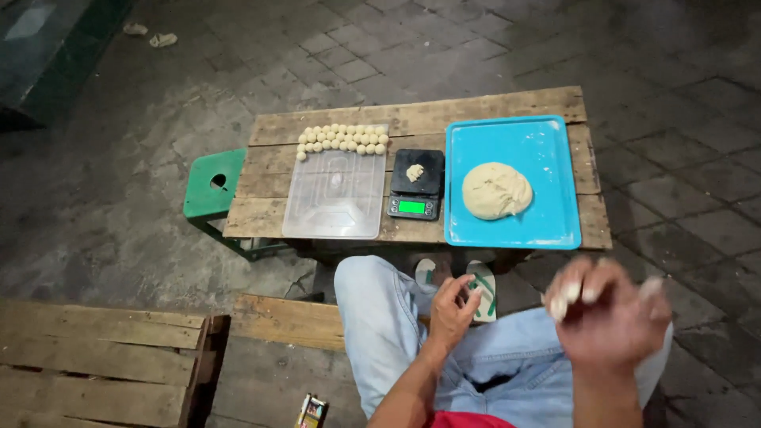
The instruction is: Portioning dough into small pieces, weighing them on a digital scale for consistency, and rolling them into uniform balls by hand.
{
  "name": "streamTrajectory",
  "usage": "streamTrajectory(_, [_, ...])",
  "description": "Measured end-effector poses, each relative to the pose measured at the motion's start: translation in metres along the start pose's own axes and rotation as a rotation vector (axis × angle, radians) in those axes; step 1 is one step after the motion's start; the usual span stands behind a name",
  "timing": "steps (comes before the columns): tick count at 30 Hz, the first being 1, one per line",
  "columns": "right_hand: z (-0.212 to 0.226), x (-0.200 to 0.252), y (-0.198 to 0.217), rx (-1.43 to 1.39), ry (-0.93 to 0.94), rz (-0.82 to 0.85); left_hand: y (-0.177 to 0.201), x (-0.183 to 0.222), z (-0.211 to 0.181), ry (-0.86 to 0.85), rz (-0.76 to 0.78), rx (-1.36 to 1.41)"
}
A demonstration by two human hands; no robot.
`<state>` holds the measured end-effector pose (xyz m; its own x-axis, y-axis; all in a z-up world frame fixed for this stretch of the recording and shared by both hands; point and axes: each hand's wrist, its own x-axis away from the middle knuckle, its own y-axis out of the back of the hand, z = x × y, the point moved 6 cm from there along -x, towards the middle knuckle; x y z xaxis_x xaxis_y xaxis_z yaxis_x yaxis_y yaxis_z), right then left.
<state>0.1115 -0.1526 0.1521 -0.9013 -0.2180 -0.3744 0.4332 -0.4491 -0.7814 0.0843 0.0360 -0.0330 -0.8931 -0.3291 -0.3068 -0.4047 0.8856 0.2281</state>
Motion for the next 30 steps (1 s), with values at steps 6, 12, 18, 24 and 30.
streamTrajectory(6, [-0.076, 0.035, 0.158, 0.073, -0.291, -0.224, 0.037, -0.102, 0.036, 0.077, -0.273, -0.029])
streamTrajectory(12, [-0.142, 0.051, 0.251, -0.229, -0.571, -0.386, 0.05, -0.229, 0.098, 0.257, -0.222, -0.51])
streamTrajectory(18, [-0.149, 0.051, 0.261, -0.095, -0.636, -0.406, 0.033, -0.278, 0.134, 0.286, -0.139, -0.791])
streamTrajectory(24, [-0.151, 0.051, 0.269, -0.024, -0.637, -0.404, 0.027, -0.269, 0.128, 0.128, -0.258, -0.711])
streamTrajectory(30, [-0.149, 0.053, 0.282, 0.135, -0.667, -0.458, 0.018, -0.263, 0.132, -0.015, -0.208, -0.718])
